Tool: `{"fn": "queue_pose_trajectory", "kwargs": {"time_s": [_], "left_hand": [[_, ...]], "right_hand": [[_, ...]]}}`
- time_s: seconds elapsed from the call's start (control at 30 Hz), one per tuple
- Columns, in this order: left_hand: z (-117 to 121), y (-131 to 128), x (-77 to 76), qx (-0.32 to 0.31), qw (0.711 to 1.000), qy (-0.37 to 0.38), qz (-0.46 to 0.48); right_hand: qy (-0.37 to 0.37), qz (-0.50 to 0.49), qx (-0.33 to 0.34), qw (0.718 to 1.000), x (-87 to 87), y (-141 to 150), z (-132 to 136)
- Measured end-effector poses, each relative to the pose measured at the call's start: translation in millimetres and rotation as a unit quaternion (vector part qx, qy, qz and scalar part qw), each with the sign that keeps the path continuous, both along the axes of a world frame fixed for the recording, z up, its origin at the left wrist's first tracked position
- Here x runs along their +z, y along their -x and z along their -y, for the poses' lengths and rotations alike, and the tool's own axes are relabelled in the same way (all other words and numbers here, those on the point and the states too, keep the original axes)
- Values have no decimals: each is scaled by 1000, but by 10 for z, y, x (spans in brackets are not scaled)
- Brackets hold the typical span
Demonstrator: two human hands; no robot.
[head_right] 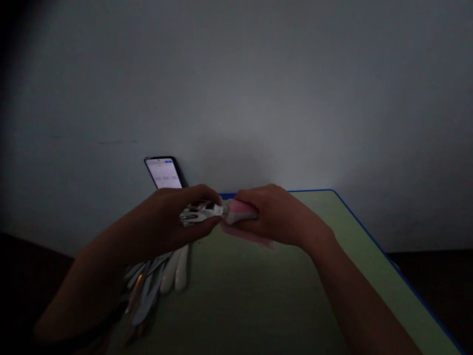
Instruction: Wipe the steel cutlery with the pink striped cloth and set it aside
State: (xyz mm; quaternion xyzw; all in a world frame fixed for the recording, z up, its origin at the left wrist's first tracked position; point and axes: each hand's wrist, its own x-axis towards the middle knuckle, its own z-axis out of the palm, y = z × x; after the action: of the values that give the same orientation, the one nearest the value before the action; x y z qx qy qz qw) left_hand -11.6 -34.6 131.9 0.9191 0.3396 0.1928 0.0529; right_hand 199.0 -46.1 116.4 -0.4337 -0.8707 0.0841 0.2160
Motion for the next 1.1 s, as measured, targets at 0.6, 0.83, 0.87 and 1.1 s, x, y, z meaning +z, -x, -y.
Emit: {"fn": "queue_pose_trajectory", "kwargs": {"time_s": [0.6, 0.83, 0.87, 1.1], "left_hand": [[73, 106, 108, -7, 998, 54, 25], [65, -32, 11, -31, 996, 58, 55], [58, -39, 5, -34, 996, 64, 58], [-82, 55, -2, -63, 993, 90, 43]], "right_hand": [[82, -71, 9, 994, 152, -141, 77], [80, -37, 22, 996, 145, -19, 126], [80, -24, 32, 996, 146, 1, 130], [137, -26, 47, 989, 104, -31, 66]]}}
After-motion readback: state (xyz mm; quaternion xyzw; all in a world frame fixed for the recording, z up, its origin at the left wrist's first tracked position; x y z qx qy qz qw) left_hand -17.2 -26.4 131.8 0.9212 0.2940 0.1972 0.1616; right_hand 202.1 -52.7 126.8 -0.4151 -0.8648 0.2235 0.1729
